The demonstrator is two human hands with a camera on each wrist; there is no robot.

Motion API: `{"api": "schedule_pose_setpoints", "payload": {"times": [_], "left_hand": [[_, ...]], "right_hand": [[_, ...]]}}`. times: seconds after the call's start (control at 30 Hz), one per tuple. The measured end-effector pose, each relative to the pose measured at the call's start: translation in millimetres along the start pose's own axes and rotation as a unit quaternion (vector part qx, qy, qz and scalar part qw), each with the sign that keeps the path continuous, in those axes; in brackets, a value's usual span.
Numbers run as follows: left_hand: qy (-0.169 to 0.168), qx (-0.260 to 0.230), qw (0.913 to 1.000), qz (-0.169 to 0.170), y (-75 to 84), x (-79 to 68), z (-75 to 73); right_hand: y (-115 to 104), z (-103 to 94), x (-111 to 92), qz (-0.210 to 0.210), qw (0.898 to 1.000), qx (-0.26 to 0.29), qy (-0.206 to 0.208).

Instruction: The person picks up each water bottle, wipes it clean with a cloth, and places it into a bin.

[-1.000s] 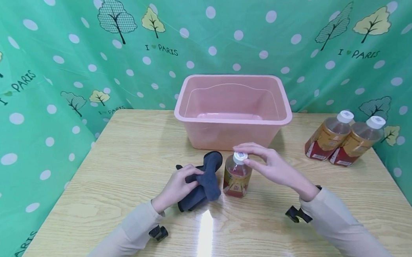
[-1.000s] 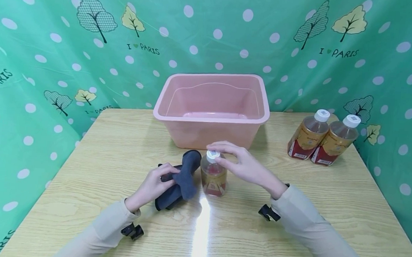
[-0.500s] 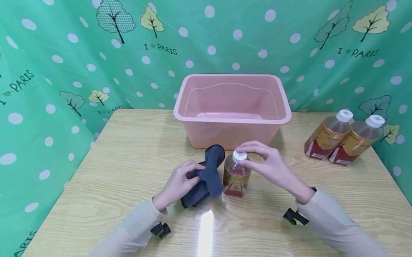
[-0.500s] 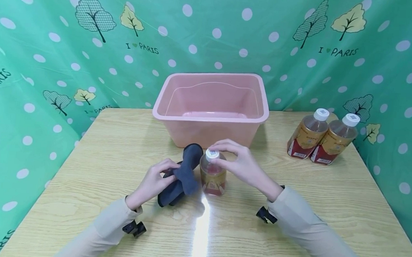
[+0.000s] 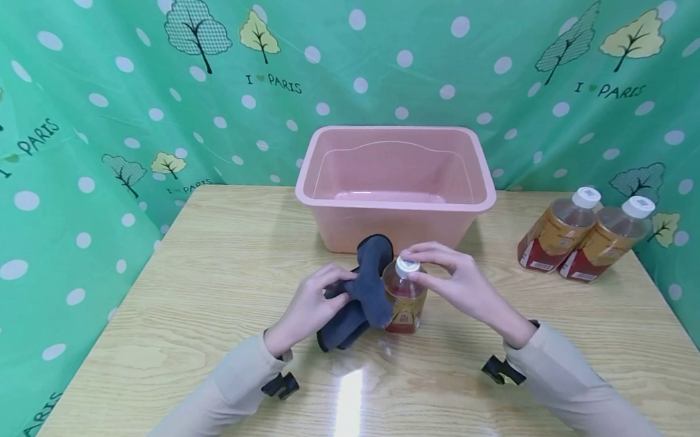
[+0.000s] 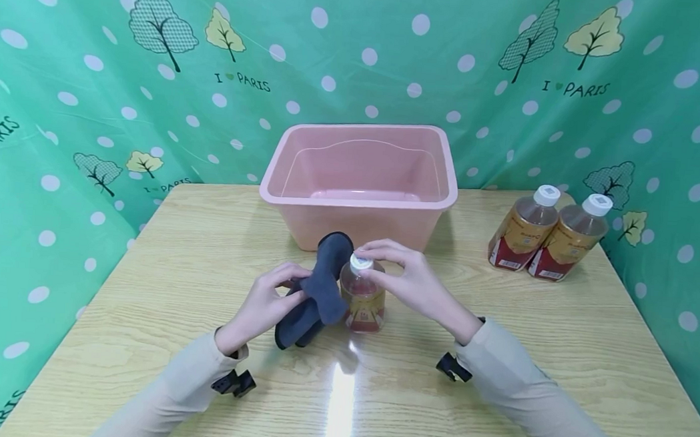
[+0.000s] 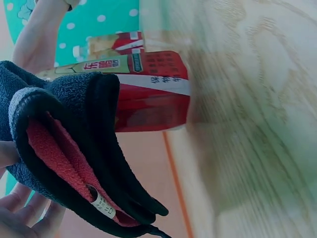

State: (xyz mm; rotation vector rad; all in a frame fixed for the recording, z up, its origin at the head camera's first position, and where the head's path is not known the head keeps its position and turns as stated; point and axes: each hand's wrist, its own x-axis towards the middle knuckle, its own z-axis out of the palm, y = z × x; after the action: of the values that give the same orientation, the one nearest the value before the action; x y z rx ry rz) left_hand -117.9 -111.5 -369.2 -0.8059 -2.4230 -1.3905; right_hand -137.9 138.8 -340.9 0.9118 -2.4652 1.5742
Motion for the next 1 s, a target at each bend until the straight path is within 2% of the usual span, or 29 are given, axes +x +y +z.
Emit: {"api": "schedule_pose_setpoints", "payload": {"times": [0.13,0.37,0.7,1.0], "left_hand": [[0.0,-0.002,1.0,0.008,3.1,2.6,3.2],[-0.009,0.024,0.9991,0.034,2.1,4.2,11.1],[-0.022,0.036,0.999,0.013,0.1,3.2,15.5],[-0.042,0.052,0.9977,0.008,-13.0,-0.8,22.1]], "right_hand": [[1.0,0.2,-0.4,-0.002,1.0,0.001,0.001],[2.2,0.0,-0.1,-0.005,1.0,0.003,0.003],[0.3,0.4,0.0,0.0,1.0,0.008,0.003],[-0.1,0.8,-0.2,-0.005,1.0,0.014,0.002]]}}
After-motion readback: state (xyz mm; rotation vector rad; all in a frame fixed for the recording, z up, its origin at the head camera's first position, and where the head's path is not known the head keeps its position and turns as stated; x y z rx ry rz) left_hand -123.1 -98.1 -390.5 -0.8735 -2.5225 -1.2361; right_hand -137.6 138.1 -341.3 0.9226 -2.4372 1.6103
